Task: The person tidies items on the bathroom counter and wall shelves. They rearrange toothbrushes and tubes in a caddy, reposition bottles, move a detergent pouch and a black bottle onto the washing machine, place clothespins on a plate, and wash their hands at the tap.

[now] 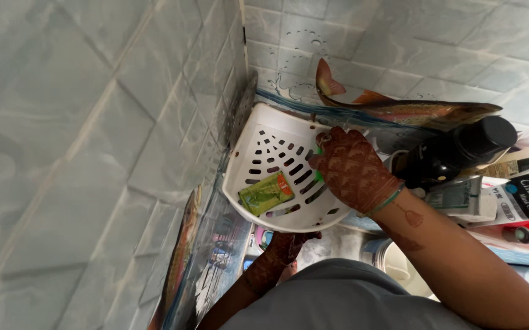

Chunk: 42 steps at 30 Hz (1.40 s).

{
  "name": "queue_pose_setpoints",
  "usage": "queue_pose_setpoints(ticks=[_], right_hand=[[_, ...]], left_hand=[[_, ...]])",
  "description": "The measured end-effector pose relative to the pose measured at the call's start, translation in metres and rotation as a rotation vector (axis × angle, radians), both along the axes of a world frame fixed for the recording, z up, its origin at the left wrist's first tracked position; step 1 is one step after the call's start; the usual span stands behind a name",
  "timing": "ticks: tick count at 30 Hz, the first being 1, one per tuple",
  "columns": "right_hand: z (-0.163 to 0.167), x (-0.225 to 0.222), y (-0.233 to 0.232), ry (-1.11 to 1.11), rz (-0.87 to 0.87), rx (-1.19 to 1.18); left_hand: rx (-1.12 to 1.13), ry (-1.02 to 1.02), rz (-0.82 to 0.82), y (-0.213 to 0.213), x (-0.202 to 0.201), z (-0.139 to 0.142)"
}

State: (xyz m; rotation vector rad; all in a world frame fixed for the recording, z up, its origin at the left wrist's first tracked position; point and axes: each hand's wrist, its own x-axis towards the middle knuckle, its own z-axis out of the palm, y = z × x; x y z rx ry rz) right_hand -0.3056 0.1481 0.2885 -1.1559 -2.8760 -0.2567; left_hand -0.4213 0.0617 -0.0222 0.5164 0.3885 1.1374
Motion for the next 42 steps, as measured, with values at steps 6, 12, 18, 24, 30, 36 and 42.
queue_pose_setpoints(ticks=[6, 12, 18, 24, 30, 36, 42], right_hand=[[0.034, 0.02, -0.05, 0.348, 0.22, -0.027], [0.034, 0.078, -0.11, 0.269, 0.348, -0.196], [-0.036, 0.073, -0.114, 0.142, 0.413, -0.241], [-0.024, 0.072, -0.111, 0.195, 0.341, -0.21], [0.011, 0.036, -0.078, 0.272, 0.091, -0.129], [-0.002, -0.03, -0.019, 0.346, 0.201, -0.381], [-0.013, -0.045, -0.004, 0.227, 0.097, -0.477]], left_hand=[[-0.01, 0.014, -0.017, 0.007, 0.006, 0.03], [-0.149, -0.088, -0.216, -0.037, -0.001, 0.069], [-0.256, -0.242, -0.315, -0.05, 0.016, 0.092], [-0.361, -0.13, -0.301, -0.059, 0.006, 0.097], [-0.374, 0.009, -0.238, -0.061, 0.002, 0.095], [-0.307, 0.027, -0.202, -0.063, -0.01, 0.088], [-0.313, 0.025, -0.194, -0.065, -0.008, 0.083]])
